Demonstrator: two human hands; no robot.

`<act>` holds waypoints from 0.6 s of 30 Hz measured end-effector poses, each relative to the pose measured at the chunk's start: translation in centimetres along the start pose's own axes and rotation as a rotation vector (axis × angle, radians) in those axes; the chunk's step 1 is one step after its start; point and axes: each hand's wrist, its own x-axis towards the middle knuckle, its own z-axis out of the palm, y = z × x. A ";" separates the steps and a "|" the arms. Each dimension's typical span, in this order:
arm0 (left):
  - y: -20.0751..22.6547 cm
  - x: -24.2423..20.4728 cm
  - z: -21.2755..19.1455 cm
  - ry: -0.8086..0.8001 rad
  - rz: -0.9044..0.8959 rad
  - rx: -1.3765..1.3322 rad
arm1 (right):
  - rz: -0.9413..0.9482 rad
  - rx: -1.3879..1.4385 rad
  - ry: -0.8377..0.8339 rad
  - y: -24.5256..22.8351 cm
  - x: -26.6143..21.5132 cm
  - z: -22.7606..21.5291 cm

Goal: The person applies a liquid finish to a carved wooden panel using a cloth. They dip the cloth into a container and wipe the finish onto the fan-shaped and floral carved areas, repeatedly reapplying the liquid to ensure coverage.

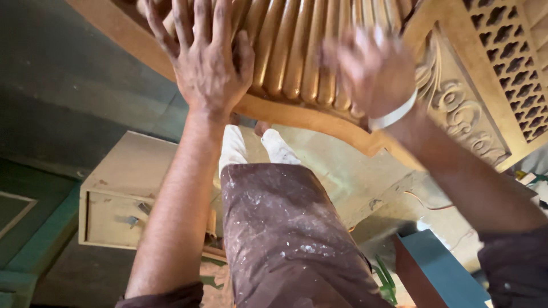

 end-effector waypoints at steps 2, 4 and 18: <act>0.2 0.1 -0.2 0.001 0.027 0.017 | 0.006 -0.016 0.003 1.8 2.2 -0.4; 0.3 -0.1 -0.4 -0.003 0.040 0.017 | 0.055 -0.015 -0.054 2.5 4.1 -0.8; 1.4 1.1 -1.6 -0.107 0.084 -0.006 | 0.043 -0.014 -0.092 0.9 0.5 -1.7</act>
